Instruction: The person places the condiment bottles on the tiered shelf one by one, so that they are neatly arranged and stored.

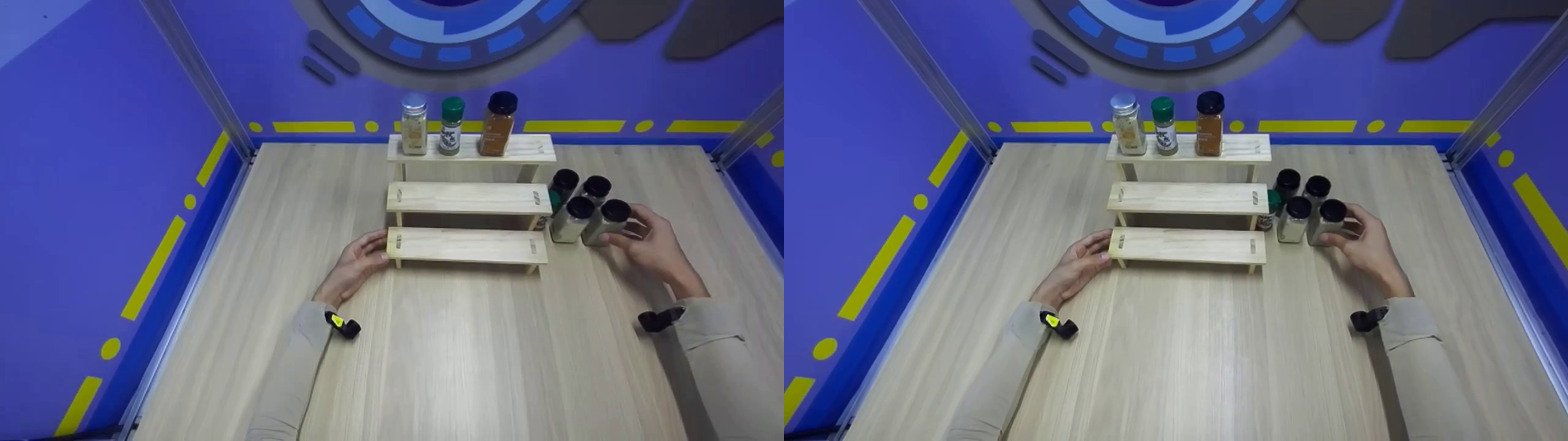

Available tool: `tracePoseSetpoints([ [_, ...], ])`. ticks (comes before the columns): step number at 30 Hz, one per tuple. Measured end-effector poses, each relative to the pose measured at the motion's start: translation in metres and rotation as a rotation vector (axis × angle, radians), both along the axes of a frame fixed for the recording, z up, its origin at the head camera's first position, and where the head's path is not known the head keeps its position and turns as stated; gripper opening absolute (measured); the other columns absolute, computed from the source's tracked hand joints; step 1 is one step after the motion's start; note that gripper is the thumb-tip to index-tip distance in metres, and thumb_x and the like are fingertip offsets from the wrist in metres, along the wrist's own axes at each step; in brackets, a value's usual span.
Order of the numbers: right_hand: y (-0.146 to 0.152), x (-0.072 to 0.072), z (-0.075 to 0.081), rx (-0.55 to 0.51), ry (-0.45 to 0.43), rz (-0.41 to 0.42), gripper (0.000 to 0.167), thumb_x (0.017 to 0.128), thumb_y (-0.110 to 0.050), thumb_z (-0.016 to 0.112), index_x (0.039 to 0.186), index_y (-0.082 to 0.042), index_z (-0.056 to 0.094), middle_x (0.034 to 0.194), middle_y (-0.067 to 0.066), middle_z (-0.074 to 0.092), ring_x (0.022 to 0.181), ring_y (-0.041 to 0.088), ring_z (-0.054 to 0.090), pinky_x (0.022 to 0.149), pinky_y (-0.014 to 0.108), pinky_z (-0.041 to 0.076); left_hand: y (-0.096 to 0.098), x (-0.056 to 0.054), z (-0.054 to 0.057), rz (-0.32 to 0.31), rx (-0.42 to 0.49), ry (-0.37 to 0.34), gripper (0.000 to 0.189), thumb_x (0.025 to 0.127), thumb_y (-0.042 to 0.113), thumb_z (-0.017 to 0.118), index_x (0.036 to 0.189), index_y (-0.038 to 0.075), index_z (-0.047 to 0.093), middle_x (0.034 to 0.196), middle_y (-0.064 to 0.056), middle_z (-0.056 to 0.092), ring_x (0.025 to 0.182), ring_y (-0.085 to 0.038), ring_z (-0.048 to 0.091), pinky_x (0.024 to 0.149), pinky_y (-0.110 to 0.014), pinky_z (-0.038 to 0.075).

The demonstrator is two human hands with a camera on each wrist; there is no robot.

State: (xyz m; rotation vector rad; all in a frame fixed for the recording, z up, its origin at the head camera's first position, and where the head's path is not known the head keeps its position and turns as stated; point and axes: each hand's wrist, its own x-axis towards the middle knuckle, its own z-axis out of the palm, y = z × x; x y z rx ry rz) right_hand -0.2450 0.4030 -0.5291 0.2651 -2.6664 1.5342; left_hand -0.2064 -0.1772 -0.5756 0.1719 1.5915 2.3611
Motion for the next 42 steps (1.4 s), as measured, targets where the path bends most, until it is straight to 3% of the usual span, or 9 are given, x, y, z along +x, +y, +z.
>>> tracePoseSetpoints([
  [8,-0.001,0.001,0.002,-0.018,0.021,-0.027,0.052,0.093,0.003,0.079,0.141,-0.001,0.060,0.118,-0.026,0.065,0.107,-0.009,0.064,0.092,0.005,0.051,0.000,0.000,0.000,-0.001,-0.012,0.004,0.071,0.095,-0.009,0.065,0.159,-0.008,0.036,0.156,-0.024,0.047,0.131,-0.023,0.058,0.111,-0.035,0.055],
  [17,-0.004,0.004,0.008,-0.025,0.021,-0.050,0.053,0.092,0.000,0.081,0.141,-0.003,0.061,0.118,-0.027,0.064,0.108,-0.011,0.063,0.090,0.004,0.052,-0.001,0.000,0.002,0.001,-0.020,-0.001,0.070,0.095,-0.008,0.066,0.159,-0.008,0.037,0.155,-0.022,0.050,0.130,-0.021,0.059,0.110,-0.033,0.055],
  [22,-0.007,0.004,0.013,-0.047,0.077,-0.043,0.055,0.089,0.004,0.083,0.139,0.000,0.062,0.119,-0.022,0.066,0.110,-0.008,0.064,0.093,0.006,0.052,-0.002,0.000,0.002,0.002,-0.019,-0.003,0.069,0.096,-0.008,0.065,0.159,-0.008,0.037,0.157,-0.025,0.047,0.132,-0.021,0.058,0.109,-0.032,0.055],
  [31,-0.009,0.004,0.035,-0.120,0.121,-0.072,0.058,0.088,0.009,0.081,0.142,-0.002,0.063,0.120,-0.020,0.070,0.110,-0.003,0.066,0.093,0.006,0.053,0.001,0.000,-0.001,0.002,-0.026,0.001,0.069,0.095,-0.010,0.066,0.158,-0.007,0.039,0.155,-0.022,0.049,0.132,-0.022,0.058,0.109,-0.032,0.055],
  [42,-0.019,0.000,0.063,-0.106,0.151,-0.122,0.059,0.088,0.007,0.082,0.143,-0.005,0.064,0.119,-0.020,0.070,0.109,-0.003,0.066,0.092,0.006,0.053,0.000,0.001,0.001,-0.005,-0.007,0.006,0.071,0.095,-0.008,0.067,0.159,-0.008,0.037,0.154,-0.023,0.049,0.132,-0.024,0.058,0.114,-0.039,0.054],
])
